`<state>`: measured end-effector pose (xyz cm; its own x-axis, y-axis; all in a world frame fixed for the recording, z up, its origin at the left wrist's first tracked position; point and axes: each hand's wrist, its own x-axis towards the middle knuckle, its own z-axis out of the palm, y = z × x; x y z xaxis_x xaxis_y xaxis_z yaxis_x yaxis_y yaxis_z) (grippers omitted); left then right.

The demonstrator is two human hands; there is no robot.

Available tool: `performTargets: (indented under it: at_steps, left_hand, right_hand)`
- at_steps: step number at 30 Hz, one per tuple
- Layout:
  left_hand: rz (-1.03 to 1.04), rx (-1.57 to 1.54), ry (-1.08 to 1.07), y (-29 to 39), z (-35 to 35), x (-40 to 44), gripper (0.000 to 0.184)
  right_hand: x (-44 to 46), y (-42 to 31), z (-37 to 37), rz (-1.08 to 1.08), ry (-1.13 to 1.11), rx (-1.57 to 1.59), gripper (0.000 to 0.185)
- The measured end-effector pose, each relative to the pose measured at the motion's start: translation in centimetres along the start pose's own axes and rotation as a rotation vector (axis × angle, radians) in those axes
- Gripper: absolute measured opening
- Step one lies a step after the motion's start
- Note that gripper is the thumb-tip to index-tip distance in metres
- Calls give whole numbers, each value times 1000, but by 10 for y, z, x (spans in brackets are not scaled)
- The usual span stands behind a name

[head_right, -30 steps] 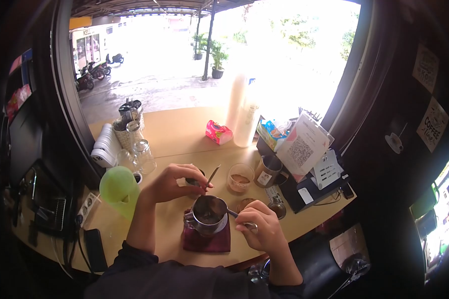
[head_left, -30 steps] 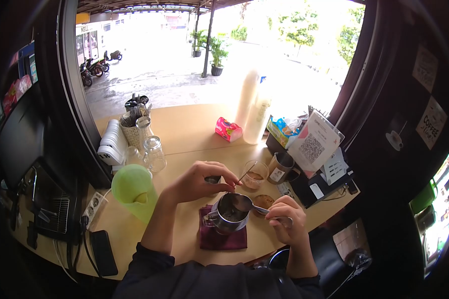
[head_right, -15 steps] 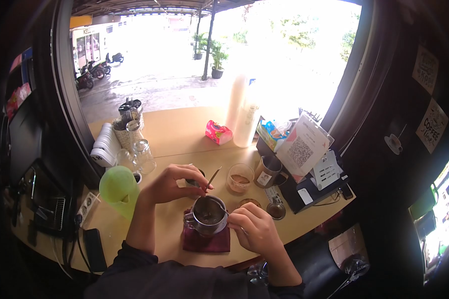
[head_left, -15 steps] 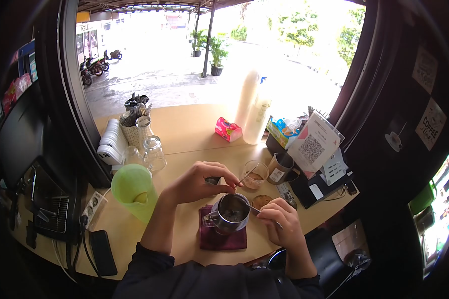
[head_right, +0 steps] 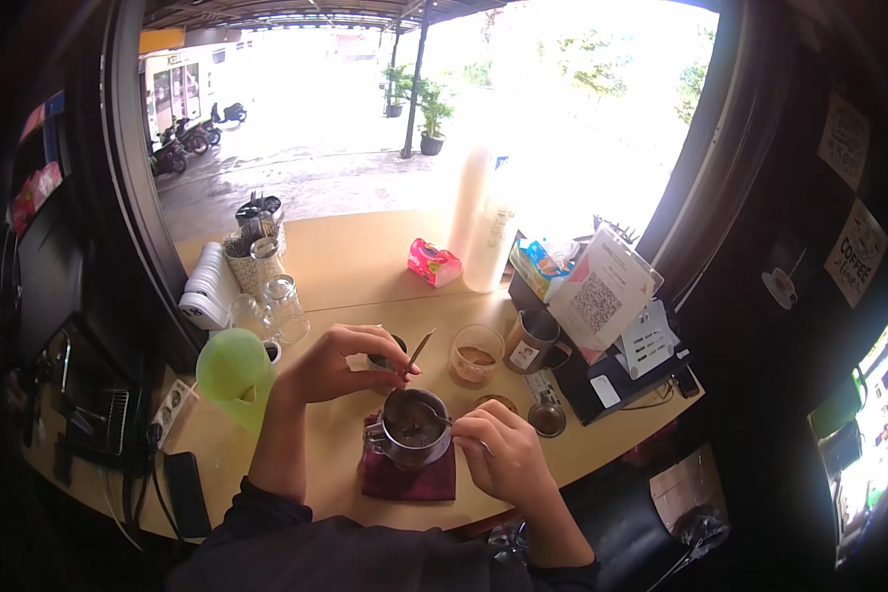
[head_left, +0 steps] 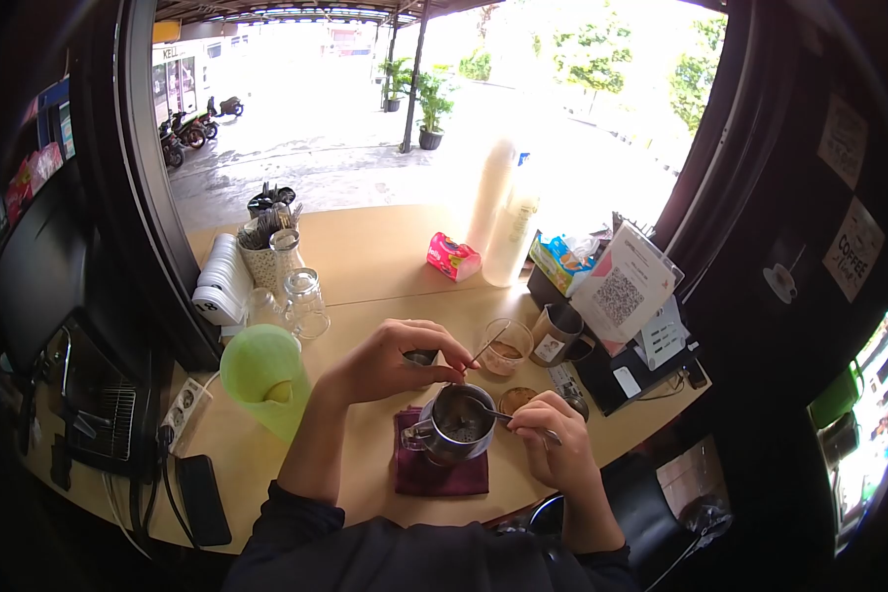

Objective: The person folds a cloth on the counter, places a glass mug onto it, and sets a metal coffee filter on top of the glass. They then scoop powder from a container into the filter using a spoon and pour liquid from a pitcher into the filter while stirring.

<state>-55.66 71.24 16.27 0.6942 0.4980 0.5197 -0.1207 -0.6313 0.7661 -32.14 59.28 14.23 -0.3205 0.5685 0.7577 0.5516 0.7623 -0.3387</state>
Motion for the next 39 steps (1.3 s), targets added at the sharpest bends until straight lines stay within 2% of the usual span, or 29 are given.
performTargets:
  at_steps: [2, 4, 5, 6, 7, 8, 10, 11, 12, 14, 17, 24, 27, 33, 39]
  left_hand:
    - [-6, -8, -2, 0, 0, 0, 22]
    - [-13, -16, -4, -1, 0, 0, 22]
    - [-10, -6, -5, -2, 0, 0, 22]
    - [-6, 4, -6, -2, 0, 0, 22]
    - [-7, 5, -6, -2, 0, 0, 22]
    - [-19, -3, -6, -1, 0, 0, 21]
    - [-28, -10, -7, 0, 0, 1, 21]
    - [-25, -14, -7, 0, 1, 2, 21]
    - [-22, -18, -6, 0, 1, 2, 20]
    - [-20, -25, -9, 0, 3, 2, 20]
    - [-14, -24, -12, -1, 4, 2, 20]
    - [0, -8, -21, 0, 4, 3, 21]
    - [15, 8, -27, 0, 4, 3, 22]
    - [-5, -9, -28, -1, 4, 3, 22]
    - [14, 24, -26, -2, 4, 3, 22]
  right_hand:
    - [-1, 1, -1, 18, -29, -5, 16]
    - [-3, 4, -2, -16, 108, 24, 8]
    - [-6, 6, -3, -16, 108, 25, 8]
    - [-9, 9, -3, -8, 227, 59, 4]
    - [-12, 12, -4, 0, 346, 92, 6]
    - [-12, 15, -5, 0, 346, 92, 6]
    - [-11, 22, -8, 169, 618, 121, 15]
    - [-8, 24, -10, 278, 635, 103, 15]
    - [-5, 34, -11, 278, 636, 101, 15]
    - [-5, 70, -5, 458, 589, 75, 20]
    - [-8, 108, 9, 584, 512, 129, 17]
    - [-17, 156, 41, 560, 350, -10, 20]
    - [-15, 155, 47, 619, 339, 78, 21]
    - [-21, 170, 55, 663, 408, 120, 25]
    - [-24, 170, 57, 679, 438, 133, 21]
